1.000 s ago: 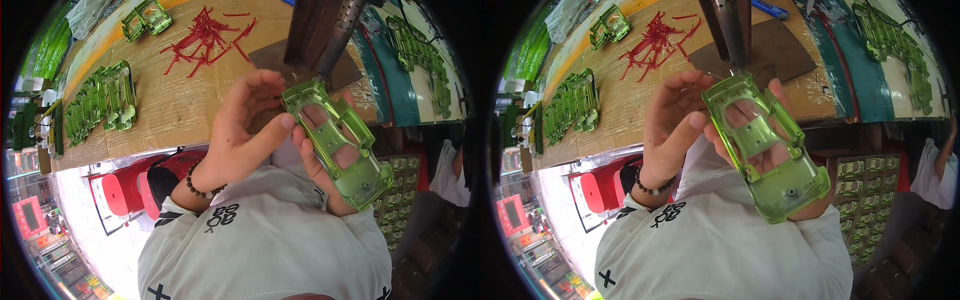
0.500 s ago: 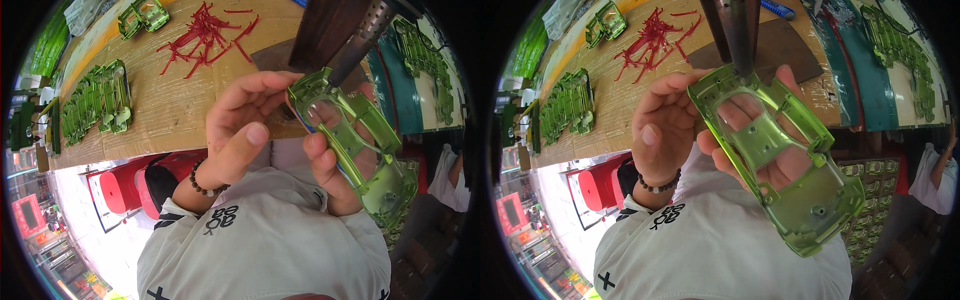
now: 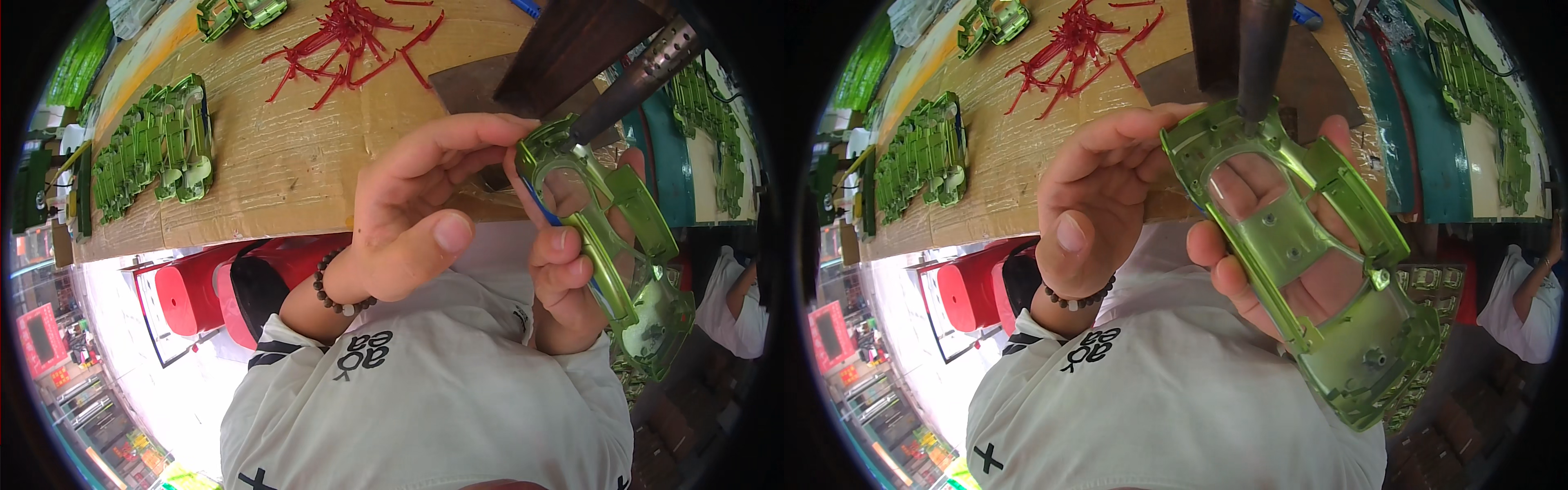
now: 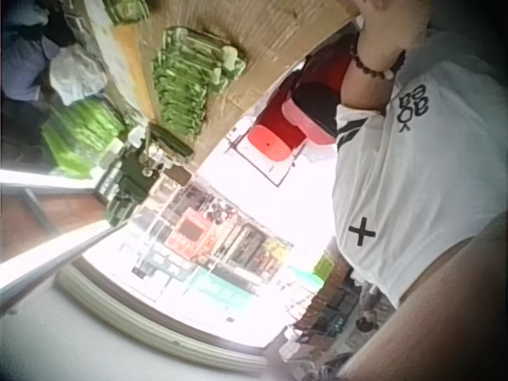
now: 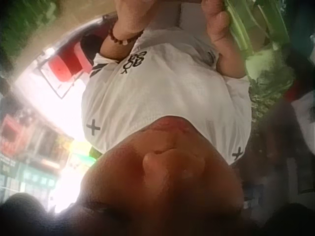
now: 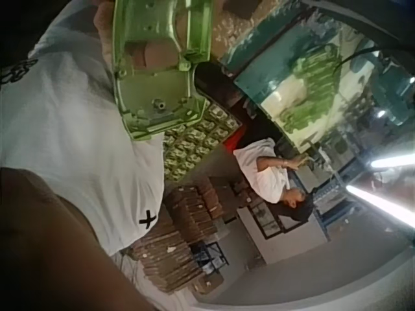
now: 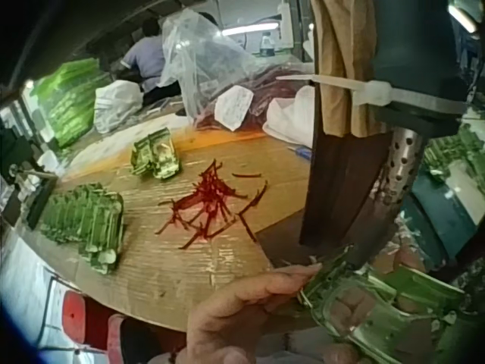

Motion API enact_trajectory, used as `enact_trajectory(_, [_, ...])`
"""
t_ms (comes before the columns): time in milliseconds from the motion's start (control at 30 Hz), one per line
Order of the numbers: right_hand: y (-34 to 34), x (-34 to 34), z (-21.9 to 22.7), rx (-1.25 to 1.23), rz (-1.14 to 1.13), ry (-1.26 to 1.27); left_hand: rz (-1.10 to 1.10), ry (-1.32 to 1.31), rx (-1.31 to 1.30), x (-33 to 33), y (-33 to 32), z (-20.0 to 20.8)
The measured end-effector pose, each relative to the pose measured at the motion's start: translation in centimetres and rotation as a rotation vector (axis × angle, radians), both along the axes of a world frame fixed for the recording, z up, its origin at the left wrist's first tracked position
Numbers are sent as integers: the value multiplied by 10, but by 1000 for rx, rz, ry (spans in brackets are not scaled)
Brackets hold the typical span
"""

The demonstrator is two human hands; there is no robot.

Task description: The person assembles green plastic frames by inserting red plastic strips into slots. They pick up a frame, insert a strip, and place the finished unit on a table, repeating this process for multiple items.

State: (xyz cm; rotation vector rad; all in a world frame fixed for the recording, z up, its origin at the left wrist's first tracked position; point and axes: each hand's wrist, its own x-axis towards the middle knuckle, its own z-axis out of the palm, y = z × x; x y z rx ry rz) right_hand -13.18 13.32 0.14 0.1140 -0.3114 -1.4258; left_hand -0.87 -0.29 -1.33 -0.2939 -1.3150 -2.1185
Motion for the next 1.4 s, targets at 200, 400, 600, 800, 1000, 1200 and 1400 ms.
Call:
enact_trajectory(200, [2,-3,0,14,6,4,-51,-72,46,3,1,6])
enact_trajectory(400, [0,-1,1,47,-5,31,-33,-62,39,4,1,4])
enact_trajectory(600, [-3,0,-2,33,-17,41,-9,-58,45,5,1,2])
enact_trajectory(800, [-3,1,1,111,30,-16,8,-56,6,5,1,2])
enact_trajectory(1000, [-2,-7,-6,96,-90,53,28,-227,-36,0,6,8])
enact_trajectory(1200, [1,-17,-16,-48,-132,141,60,-358,-240,-3,3,7])
enact_trajectory(1400, [1,-17,-7,-35,-139,173,65,-339,-229,-3,5,7])
